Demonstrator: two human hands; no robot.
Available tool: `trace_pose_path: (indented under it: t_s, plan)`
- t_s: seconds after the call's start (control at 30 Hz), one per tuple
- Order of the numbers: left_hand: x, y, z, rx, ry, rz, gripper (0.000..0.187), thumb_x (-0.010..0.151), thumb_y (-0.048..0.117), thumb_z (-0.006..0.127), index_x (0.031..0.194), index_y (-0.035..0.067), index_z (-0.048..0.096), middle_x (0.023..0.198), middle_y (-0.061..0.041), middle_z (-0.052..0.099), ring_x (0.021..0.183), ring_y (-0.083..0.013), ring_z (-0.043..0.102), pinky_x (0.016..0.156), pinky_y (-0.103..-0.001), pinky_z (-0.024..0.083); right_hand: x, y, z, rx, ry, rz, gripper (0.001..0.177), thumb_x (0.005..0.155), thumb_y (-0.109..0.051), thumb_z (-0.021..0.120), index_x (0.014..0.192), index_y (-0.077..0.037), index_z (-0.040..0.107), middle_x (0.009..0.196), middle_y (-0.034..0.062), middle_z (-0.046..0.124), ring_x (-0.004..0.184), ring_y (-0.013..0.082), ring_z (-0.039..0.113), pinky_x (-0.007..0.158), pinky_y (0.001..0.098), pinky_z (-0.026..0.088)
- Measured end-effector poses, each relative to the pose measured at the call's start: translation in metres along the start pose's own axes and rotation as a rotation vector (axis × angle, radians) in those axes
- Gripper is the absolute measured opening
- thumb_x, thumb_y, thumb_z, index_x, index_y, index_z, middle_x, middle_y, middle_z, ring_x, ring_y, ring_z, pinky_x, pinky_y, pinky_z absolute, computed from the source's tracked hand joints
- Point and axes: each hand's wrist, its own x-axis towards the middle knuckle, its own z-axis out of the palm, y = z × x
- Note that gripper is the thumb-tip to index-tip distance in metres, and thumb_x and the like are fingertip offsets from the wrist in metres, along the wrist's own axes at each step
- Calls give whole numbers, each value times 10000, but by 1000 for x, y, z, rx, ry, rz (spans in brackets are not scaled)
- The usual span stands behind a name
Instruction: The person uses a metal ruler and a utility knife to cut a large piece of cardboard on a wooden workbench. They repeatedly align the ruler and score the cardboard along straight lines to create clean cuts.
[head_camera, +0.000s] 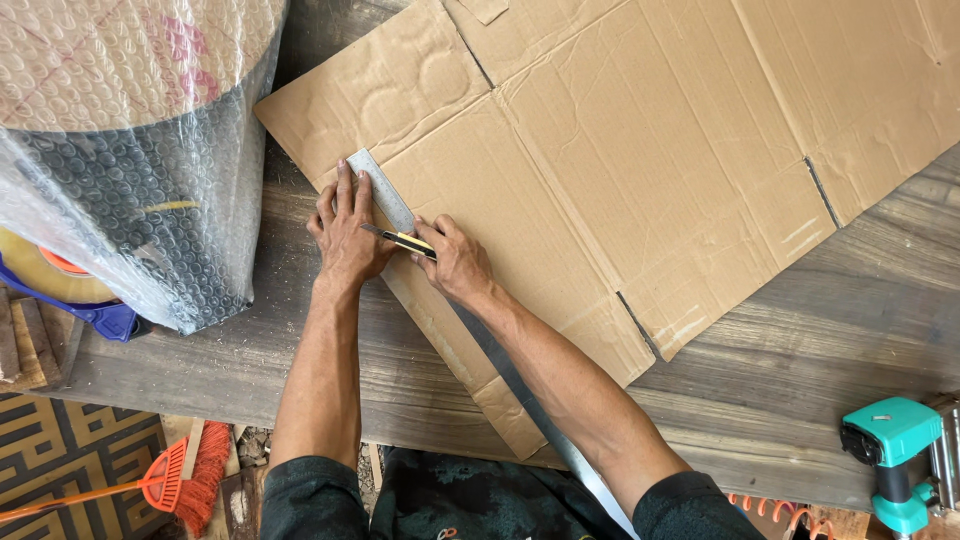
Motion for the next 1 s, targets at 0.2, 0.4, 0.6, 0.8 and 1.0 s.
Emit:
trace_pose_path:
  t_s: [0.2,0.4,0.6,0.8,1.0]
  plan:
    - [-3,3,-4,20,1,11,1130,686,484,834,1619,114,316,1705,-122,99,1457,-365,211,1065,-619,285,0,4,5,-4,17,0,497,916,-327,709,1382,-173,629,1052,91,595,975,401,695,788,541,603]
    - [-3,3,-5,17,-2,9,1118,690,524,817,1615,124,333,1701,-125,115,1457,-361,209,1071,-616,283,2,8,8,19,30,-7,499,906,-327,719,1375,-176,638,1033,88,596,957,401,695,778,532,603]
    - [-2,1,-4,-3,6,14,1118,692,512,831,1612,114,337,1698,-137,113,1455,-368,205,1074,-614,277,3,6,6,11,47,-20,485,898,-312,730,1354,-165,658,1016,101,603,944,408,696,756,539,599]
    - [0,9,-7,14,20,-8,1038,695,413,821,1578,77,391,1683,-148,148,1438,-365,247,1064,-587,328,3,16,14,64,78,-12,505,857,-286,776,1332,-148,674,990,112,626,941,389,702,769,476,600]
    - [2,18,-11,-16,20,-35,1058,690,432,880,1562,64,409,1662,-184,126,1430,-421,235,1047,-586,352,-42,35,23,48,99,103,398,868,-205,746,1255,-117,718,934,131,667,909,367,725,750,448,594]
